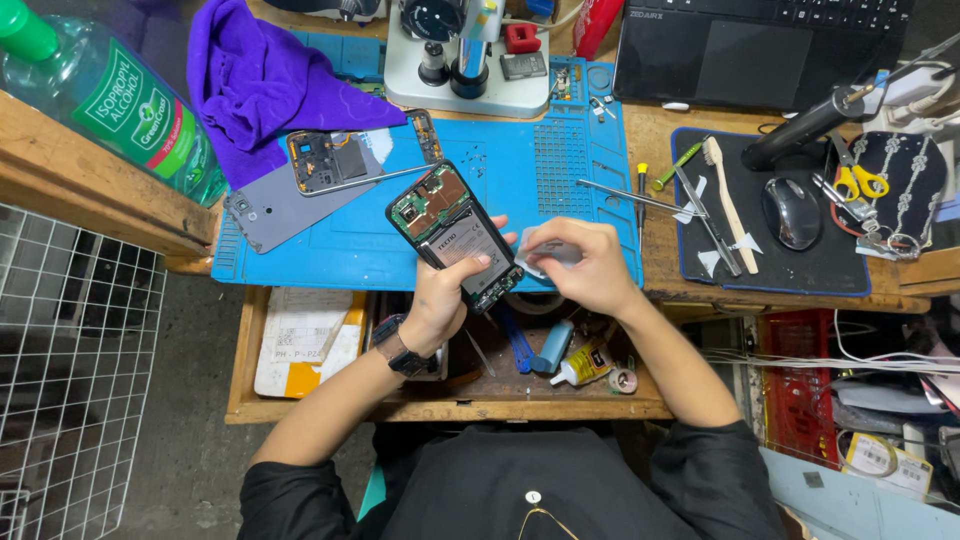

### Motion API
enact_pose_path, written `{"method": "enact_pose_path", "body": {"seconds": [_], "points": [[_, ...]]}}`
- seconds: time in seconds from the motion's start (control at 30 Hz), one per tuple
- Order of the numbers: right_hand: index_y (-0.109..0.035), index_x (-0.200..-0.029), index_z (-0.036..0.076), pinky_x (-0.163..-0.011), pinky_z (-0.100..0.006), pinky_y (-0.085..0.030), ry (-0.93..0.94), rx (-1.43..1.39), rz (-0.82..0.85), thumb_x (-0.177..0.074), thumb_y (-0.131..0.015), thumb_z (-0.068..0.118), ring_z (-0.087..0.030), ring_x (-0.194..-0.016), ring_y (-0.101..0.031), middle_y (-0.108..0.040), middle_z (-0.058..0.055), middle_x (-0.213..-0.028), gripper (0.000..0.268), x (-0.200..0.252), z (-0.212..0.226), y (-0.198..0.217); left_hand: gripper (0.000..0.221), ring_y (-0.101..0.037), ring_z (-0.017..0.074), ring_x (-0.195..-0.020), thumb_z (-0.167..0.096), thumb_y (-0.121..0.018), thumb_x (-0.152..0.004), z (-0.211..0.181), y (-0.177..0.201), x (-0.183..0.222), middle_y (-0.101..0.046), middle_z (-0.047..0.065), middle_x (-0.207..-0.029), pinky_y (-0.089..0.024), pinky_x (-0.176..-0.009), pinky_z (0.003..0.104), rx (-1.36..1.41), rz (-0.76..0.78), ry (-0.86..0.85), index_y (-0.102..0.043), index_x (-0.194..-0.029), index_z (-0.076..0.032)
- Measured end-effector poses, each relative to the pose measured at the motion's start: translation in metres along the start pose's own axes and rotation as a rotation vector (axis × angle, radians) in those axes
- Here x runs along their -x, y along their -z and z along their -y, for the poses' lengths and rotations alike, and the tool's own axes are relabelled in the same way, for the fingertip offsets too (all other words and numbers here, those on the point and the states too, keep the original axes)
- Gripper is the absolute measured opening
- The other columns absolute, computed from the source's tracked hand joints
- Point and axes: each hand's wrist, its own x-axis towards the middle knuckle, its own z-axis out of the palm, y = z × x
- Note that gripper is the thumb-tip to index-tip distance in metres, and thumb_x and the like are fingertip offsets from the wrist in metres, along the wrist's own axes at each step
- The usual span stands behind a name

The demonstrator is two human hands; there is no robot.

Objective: The person disassembles a mobile phone by prying open the casing and using a metal probe to separate the internal battery from the chassis.

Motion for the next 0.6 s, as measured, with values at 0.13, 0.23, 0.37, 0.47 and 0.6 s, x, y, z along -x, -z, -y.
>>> {"method": "enact_pose_path", "body": {"seconds": [0.13,0.23,0.37,0.47,0.6], "points": [[-0.072,-0.096,0.000,-0.079,-0.026,-0.063,-0.017,-0.043,0.049,-0.080,-0.069,-0.015,-0.015,-0.088,-0.076,-0.076,-0.009,-0.096,0.022,-0.002,-0.006,0.003,0.049,-0.069,0.0351,-0.118,0.009,-0.059,-0.082,-0.005,0.001,-0.001,-0.068,0.022,-0.131,-0.058,-0.102,0.045,-0.022,0.005,0.014,-0.057,-0.132,0.007],[-0.072,-0.095,0.000,-0.079,-0.027,-0.063,0.014,-0.039,0.029,-0.080,-0.068,-0.016,-0.015,-0.086,-0.075,-0.076,-0.009,-0.095,0.023,0.001,-0.010,-0.001,0.049,-0.070,0.0346,-0.116,0.010,-0.059,-0.082,-0.006,-0.001,-0.002,-0.068,0.022,-0.129,-0.058,-0.101,0.045,-0.007,0.011,0.011,-0.057,-0.131,0.007],[-0.073,-0.095,0.001,-0.079,-0.027,-0.062,0.027,-0.036,-0.002,-0.081,-0.070,-0.016,-0.016,-0.086,-0.075,-0.076,-0.010,-0.094,0.022,0.004,-0.017,-0.003,0.048,-0.071,0.0331,-0.114,0.009,-0.058,-0.081,-0.006,0.000,-0.002,-0.069,0.021,-0.127,-0.059,-0.100,0.045,-0.014,0.014,0.032,-0.058,-0.130,0.007],[-0.073,-0.096,0.001,-0.080,-0.028,-0.063,0.010,-0.084,0.023,-0.082,-0.069,-0.015,-0.016,-0.087,-0.076,-0.076,-0.010,-0.097,0.022,0.005,-0.018,-0.003,0.048,-0.071,0.0322,-0.114,0.009,-0.058,-0.082,-0.004,0.003,-0.004,-0.069,0.022,-0.127,-0.059,-0.101,0.044,-0.030,0.024,0.030,-0.059,-0.130,0.008],[-0.072,-0.097,0.002,-0.081,-0.028,-0.063,-0.023,-0.060,0.081,-0.080,-0.073,-0.012,-0.016,-0.090,-0.078,-0.077,-0.011,-0.098,0.022,-0.002,-0.016,-0.005,0.047,-0.069,0.0299,-0.115,0.010,-0.059,-0.083,-0.002,0.006,-0.007,-0.070,0.022,-0.128,-0.057,-0.103,0.042,-0.083,0.047,-0.006,-0.062,-0.130,0.010]]}}
